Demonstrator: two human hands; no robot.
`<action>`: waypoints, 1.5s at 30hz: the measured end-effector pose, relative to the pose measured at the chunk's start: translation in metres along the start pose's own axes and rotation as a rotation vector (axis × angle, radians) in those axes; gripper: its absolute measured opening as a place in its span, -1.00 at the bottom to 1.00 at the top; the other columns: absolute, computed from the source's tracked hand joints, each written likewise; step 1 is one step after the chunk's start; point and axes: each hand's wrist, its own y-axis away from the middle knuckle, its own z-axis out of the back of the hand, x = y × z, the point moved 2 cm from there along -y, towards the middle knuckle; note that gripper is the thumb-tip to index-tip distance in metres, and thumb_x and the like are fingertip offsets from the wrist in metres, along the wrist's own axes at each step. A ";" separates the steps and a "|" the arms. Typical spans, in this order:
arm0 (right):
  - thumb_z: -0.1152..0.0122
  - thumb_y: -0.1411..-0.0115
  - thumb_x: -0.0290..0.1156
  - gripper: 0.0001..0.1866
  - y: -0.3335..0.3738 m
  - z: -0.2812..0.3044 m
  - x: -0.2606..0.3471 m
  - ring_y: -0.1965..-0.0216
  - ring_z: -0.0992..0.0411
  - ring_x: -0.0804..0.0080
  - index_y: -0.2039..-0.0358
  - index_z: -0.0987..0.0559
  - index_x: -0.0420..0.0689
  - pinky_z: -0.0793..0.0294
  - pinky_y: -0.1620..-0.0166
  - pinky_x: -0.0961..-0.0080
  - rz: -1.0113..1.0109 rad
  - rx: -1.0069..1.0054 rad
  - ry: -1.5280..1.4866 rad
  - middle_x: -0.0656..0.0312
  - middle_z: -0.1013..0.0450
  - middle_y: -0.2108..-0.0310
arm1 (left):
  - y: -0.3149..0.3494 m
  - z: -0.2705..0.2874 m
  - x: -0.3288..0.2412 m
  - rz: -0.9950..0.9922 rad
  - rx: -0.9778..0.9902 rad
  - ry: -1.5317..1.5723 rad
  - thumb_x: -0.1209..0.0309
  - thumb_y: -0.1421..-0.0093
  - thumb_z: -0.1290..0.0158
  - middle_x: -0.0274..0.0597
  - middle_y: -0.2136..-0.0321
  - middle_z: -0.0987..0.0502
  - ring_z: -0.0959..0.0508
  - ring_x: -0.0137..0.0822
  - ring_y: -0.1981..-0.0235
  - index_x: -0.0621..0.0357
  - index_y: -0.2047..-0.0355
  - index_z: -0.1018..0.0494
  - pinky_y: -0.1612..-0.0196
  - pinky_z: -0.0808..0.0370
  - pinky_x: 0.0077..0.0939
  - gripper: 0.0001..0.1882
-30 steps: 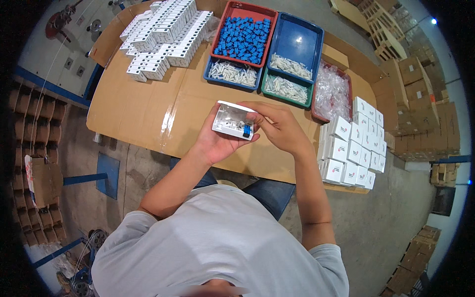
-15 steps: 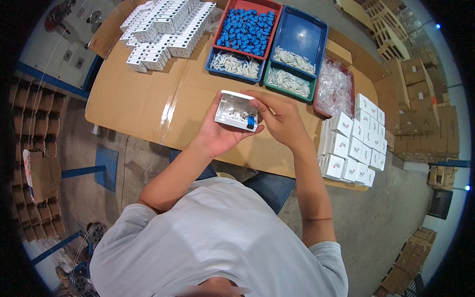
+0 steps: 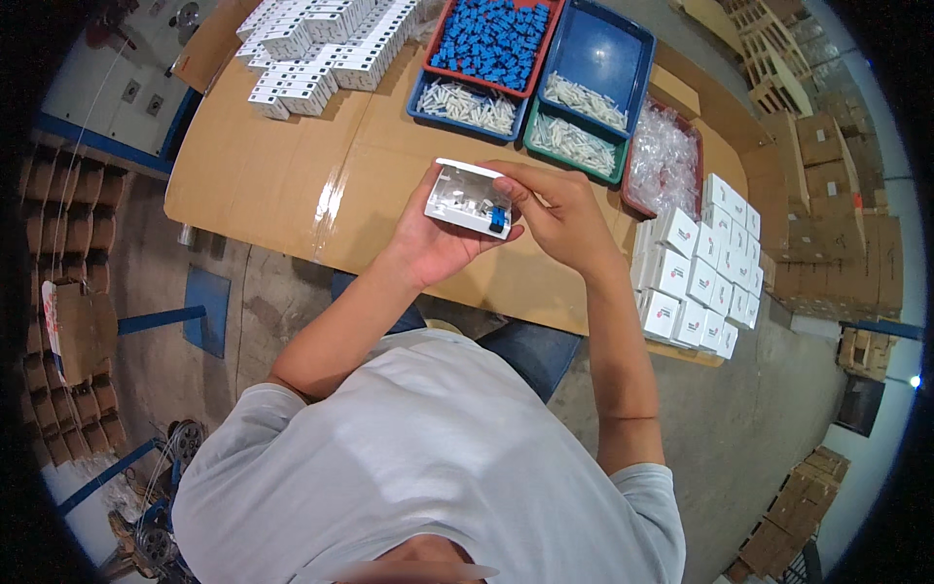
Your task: Packing small industrial parts into plastic bags and boxes.
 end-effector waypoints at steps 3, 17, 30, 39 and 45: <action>-0.14 -0.37 -0.41 -0.75 -0.002 0.002 0.000 0.43 -0.56 0.46 0.03 -0.66 -0.20 -0.53 0.30 0.53 -0.015 0.014 -0.034 0.10 -0.63 0.41 | 0.000 0.006 -0.002 0.033 0.065 -0.004 -0.21 -0.35 0.13 0.07 -0.16 -0.44 -0.47 0.08 -0.16 0.13 -0.25 -0.31 -0.20 -0.42 0.25 -0.27; -0.10 -0.40 -0.39 -0.72 0.000 0.003 -0.009 0.47 -0.54 0.54 0.00 -0.65 -0.20 -0.54 0.34 0.57 -0.015 0.067 -0.075 0.17 -0.61 0.44 | 0.001 0.001 0.001 0.048 -0.049 0.042 -0.24 -0.43 0.42 0.13 -0.23 -0.35 -0.39 0.12 -0.23 0.10 -0.32 -0.22 -0.26 -0.32 0.34 -0.24; -0.13 -0.35 -0.45 -0.74 0.005 -0.001 -0.012 0.37 -0.59 0.36 0.01 -0.65 -0.18 -0.52 0.24 0.50 0.033 0.105 0.012 0.03 -0.63 0.34 | 0.000 0.014 0.007 0.003 0.006 0.140 -0.07 -0.43 0.24 0.11 -0.13 -0.41 -0.46 0.09 -0.12 0.19 -0.18 -0.30 -0.23 -0.42 0.20 -0.40; -0.12 -0.35 -0.45 -0.72 0.006 -0.009 -0.013 0.26 -0.62 0.22 -0.03 -0.63 -0.18 -0.55 0.17 0.44 0.026 0.143 0.053 -0.02 -0.63 0.24 | -0.001 0.017 0.002 -0.039 -0.098 0.128 -0.03 -0.45 0.28 0.10 -0.10 -0.41 -0.46 0.10 -0.10 0.22 -0.15 -0.31 -0.24 -0.40 0.20 -0.43; -0.12 -0.34 -0.46 -0.72 0.013 -0.019 -0.022 0.31 -0.62 0.07 -0.02 -0.63 -0.16 -0.55 0.22 0.38 0.080 0.094 0.058 -0.04 -0.62 0.27 | 0.001 0.015 0.001 -0.043 -0.218 0.087 -0.04 -0.48 0.42 0.14 -0.13 -0.39 -0.44 0.13 -0.13 0.25 -0.16 -0.28 -0.26 -0.36 0.25 -0.38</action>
